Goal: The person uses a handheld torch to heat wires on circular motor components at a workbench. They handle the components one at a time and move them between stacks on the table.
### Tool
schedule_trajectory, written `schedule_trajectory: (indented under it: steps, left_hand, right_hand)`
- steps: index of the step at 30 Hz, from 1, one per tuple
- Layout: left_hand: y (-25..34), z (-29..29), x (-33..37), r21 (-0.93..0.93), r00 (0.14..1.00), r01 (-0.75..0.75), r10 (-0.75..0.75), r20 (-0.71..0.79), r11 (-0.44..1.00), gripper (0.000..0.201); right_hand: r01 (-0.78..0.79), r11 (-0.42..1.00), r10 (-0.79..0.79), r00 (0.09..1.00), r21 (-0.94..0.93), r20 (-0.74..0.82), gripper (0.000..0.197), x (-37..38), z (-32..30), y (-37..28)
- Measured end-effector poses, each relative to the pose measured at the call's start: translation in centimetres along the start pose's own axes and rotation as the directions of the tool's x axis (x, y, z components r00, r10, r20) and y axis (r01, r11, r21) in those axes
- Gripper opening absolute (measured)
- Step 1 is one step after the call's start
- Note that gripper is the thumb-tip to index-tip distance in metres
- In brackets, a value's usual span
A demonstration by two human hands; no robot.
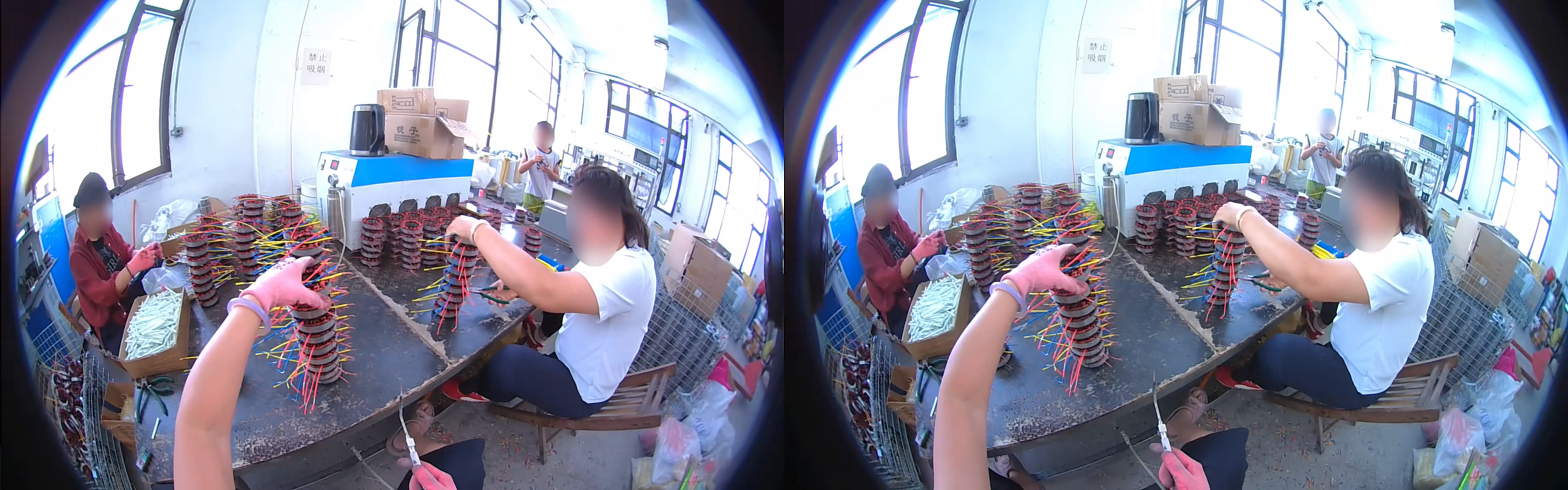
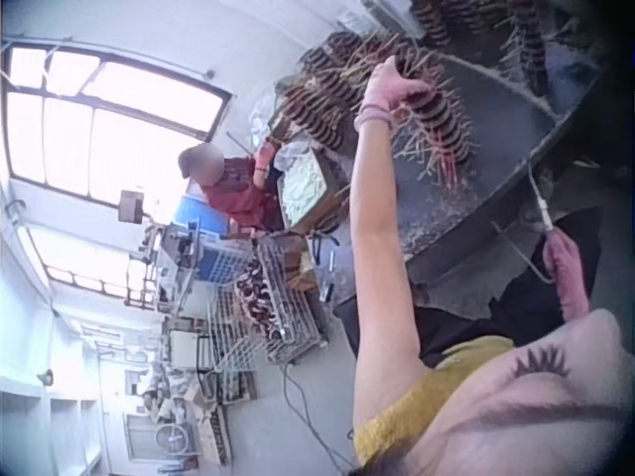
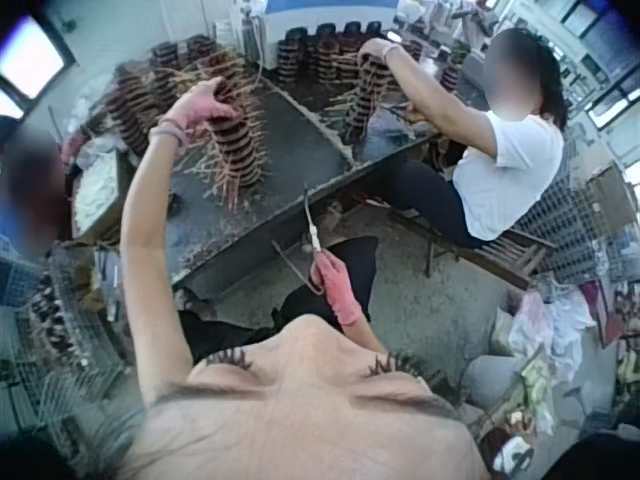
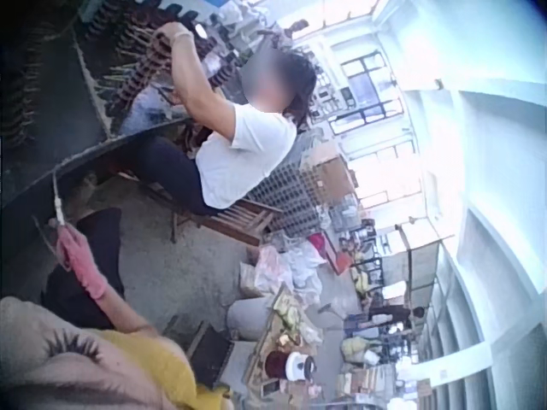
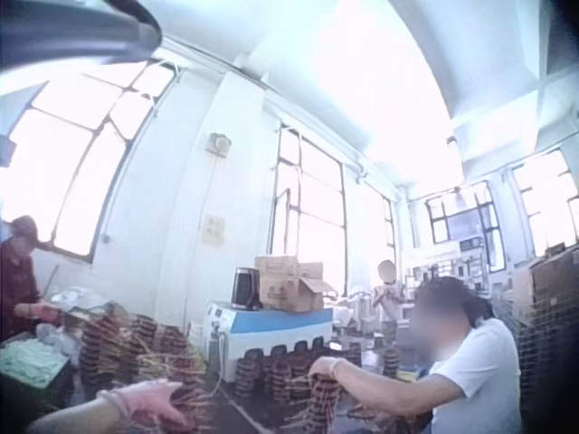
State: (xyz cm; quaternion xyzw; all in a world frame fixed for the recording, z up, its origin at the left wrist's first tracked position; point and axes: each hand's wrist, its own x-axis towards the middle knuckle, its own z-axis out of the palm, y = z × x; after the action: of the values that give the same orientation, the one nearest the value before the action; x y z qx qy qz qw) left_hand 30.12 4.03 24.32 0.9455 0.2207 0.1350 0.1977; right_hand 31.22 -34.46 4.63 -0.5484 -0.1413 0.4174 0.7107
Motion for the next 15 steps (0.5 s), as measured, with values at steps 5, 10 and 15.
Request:
schedule_trajectory:
  steps: [5,10,15]
  left_hand:
    - [0.8,-1.8,-2.9,-0.134,0.932,-0.174,0.119,-0.341,0.976,0.082]
    - [-1.8,-2.7,-12.5,0.106,0.903,-0.218,0.242,-0.356,0.970,0.085]
    - [-8.2,2.7,-23.9,0.079,0.986,-0.063,0.074,-0.147,0.995,0.094]
  right_hand:
    - [0.005,0.998,-0.005,1.000,-0.069,0.001,0.026,-0.3,-0.2,-0.3]
    - [-0.002,0.996,0.005,0.999,-0.094,0.034,0.026,-0.5,1.0,1.3]
    - [-0.123,0.966,0.173,0.961,-0.228,0.216,0.040,-0.6,3.4,2.1]
